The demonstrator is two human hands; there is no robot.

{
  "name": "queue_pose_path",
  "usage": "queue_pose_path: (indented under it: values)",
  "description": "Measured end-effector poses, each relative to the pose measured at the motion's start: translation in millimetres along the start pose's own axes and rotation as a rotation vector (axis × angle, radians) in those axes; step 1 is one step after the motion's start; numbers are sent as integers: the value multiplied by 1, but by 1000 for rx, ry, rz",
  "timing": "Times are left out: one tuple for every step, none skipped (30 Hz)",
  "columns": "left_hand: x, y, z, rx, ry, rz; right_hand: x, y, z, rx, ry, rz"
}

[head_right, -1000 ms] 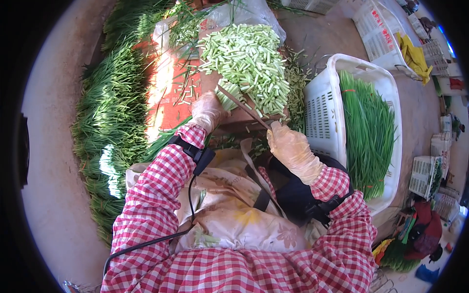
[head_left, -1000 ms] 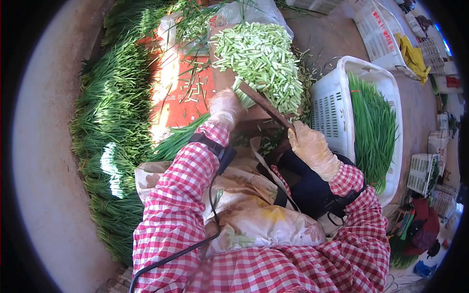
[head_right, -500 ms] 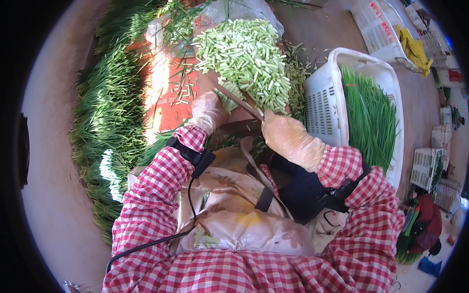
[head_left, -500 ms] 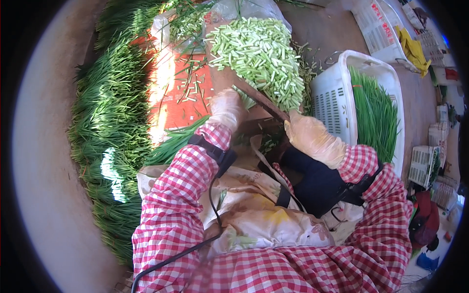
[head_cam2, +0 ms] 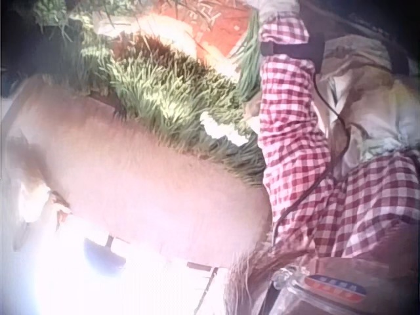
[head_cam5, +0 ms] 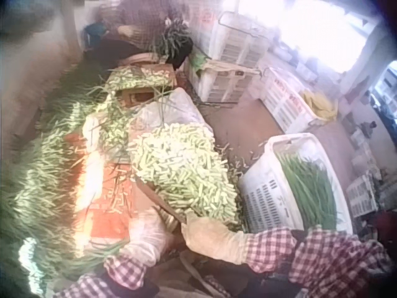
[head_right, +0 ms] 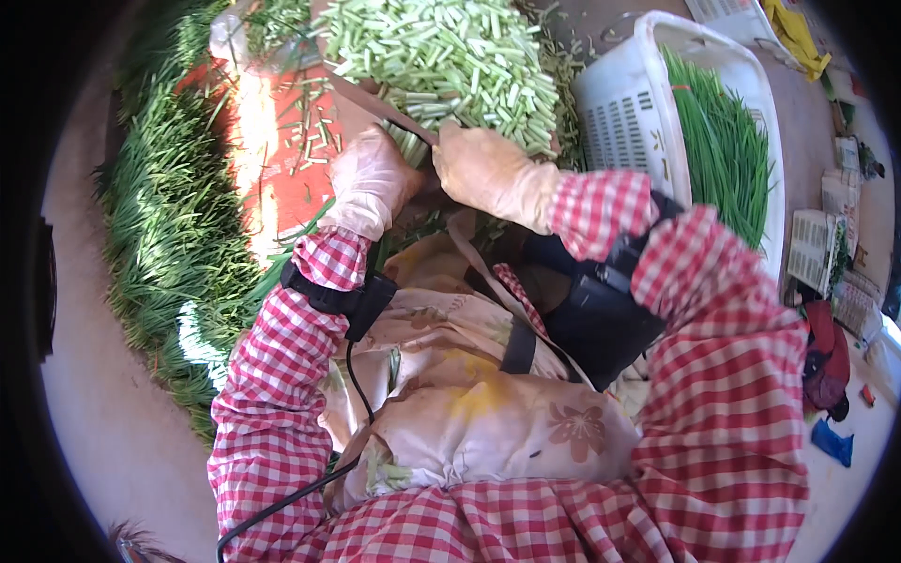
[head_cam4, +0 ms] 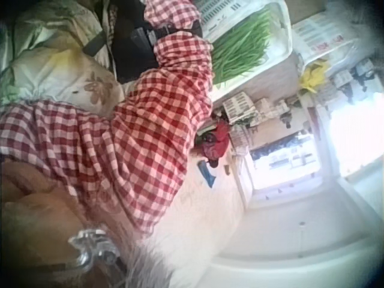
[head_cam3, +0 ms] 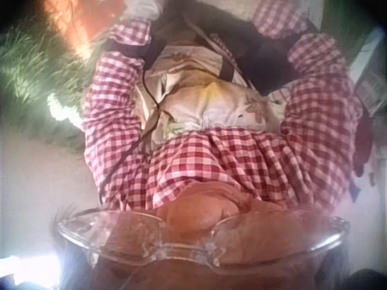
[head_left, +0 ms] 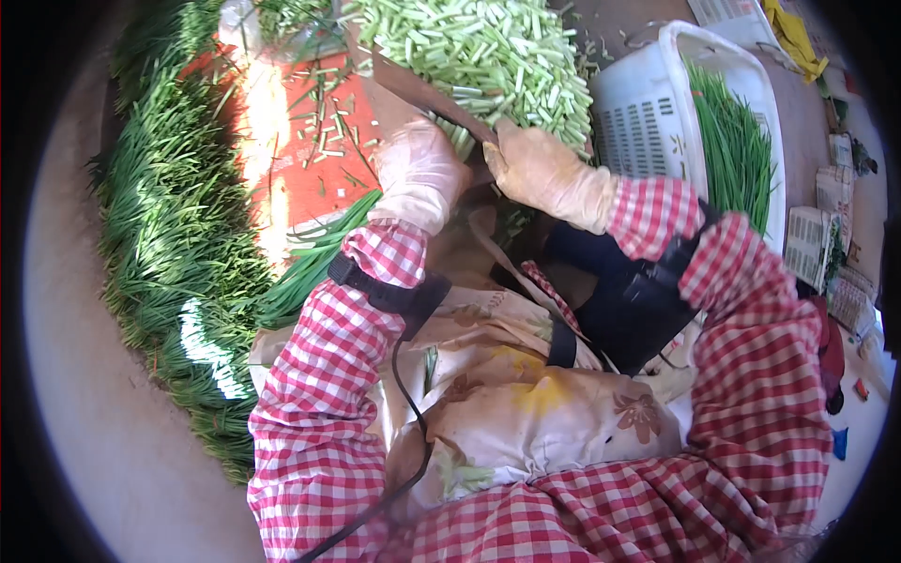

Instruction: The person trims bundles of chives using a large knife on a wooden block and places the trimmed bundles into a white plastic basket.

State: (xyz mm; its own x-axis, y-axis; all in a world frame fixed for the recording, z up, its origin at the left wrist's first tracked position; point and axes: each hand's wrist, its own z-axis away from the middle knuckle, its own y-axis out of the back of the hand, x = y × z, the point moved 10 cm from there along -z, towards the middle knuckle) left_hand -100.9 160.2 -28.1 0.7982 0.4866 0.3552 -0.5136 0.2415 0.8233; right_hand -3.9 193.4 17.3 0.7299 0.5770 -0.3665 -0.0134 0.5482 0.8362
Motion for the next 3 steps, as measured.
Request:
queue_pose_path:
  values:
    - [-3,2,2,15,-2,-7,3,1,1,63,7,-36]
    - [-6,1,3,1,6,26,5,1,4,130,15,-73]
    - [-12,4,-1,4,12,56,6,-2,0,157,-5,13]
